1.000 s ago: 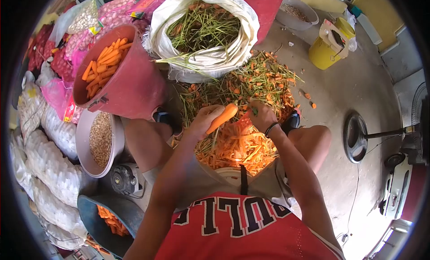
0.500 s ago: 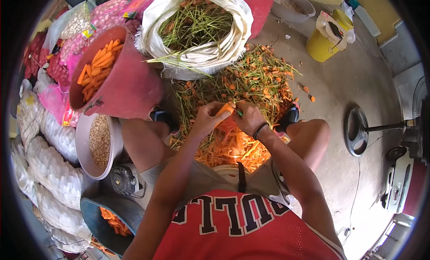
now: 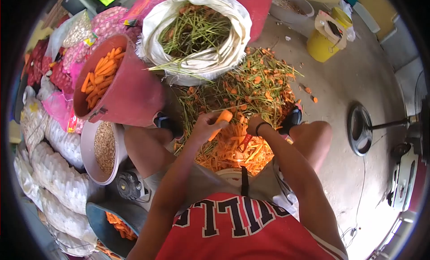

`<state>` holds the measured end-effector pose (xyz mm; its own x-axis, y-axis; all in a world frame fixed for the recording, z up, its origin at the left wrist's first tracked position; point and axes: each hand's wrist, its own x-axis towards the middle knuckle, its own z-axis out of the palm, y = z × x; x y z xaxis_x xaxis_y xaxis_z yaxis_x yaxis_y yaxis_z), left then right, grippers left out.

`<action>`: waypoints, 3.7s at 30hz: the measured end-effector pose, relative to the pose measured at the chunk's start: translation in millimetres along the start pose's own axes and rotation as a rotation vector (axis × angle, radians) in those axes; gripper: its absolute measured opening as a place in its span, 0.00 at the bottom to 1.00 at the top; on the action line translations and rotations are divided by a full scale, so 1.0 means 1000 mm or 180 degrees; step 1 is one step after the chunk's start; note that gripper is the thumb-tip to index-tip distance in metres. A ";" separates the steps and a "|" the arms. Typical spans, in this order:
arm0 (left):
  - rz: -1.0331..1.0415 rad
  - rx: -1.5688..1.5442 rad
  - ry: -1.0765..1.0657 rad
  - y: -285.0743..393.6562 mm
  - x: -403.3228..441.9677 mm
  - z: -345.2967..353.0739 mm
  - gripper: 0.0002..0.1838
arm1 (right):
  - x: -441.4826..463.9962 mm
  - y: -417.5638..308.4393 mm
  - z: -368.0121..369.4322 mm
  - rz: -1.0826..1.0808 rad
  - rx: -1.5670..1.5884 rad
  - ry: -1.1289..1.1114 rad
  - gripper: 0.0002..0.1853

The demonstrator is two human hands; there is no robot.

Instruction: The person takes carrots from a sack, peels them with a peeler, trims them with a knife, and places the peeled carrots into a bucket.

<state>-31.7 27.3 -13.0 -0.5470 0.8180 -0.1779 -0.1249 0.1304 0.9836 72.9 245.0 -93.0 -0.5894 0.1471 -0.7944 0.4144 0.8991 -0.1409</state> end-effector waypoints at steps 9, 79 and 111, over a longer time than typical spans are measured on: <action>-0.0116 0.0994 0.0063 -0.013 -0.006 -0.010 0.26 | -0.007 -0.003 0.001 0.0042 0.0360 -0.0028 0.20; 0.0072 0.0923 0.0315 0.043 -0.011 0.005 0.25 | -0.109 -0.044 -0.054 -0.1485 0.1837 0.2915 0.13; -0.0962 -0.1903 -0.0121 0.020 -0.008 -0.006 0.23 | -0.090 -0.013 -0.071 -0.1457 0.2596 0.3445 0.29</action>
<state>-35.1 19.8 8.0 -0.3878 0.8149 -0.4308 -0.7110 0.0329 0.7024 71.6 249.3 22.7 -0.8533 0.4838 0.1945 0.1037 0.5229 -0.8460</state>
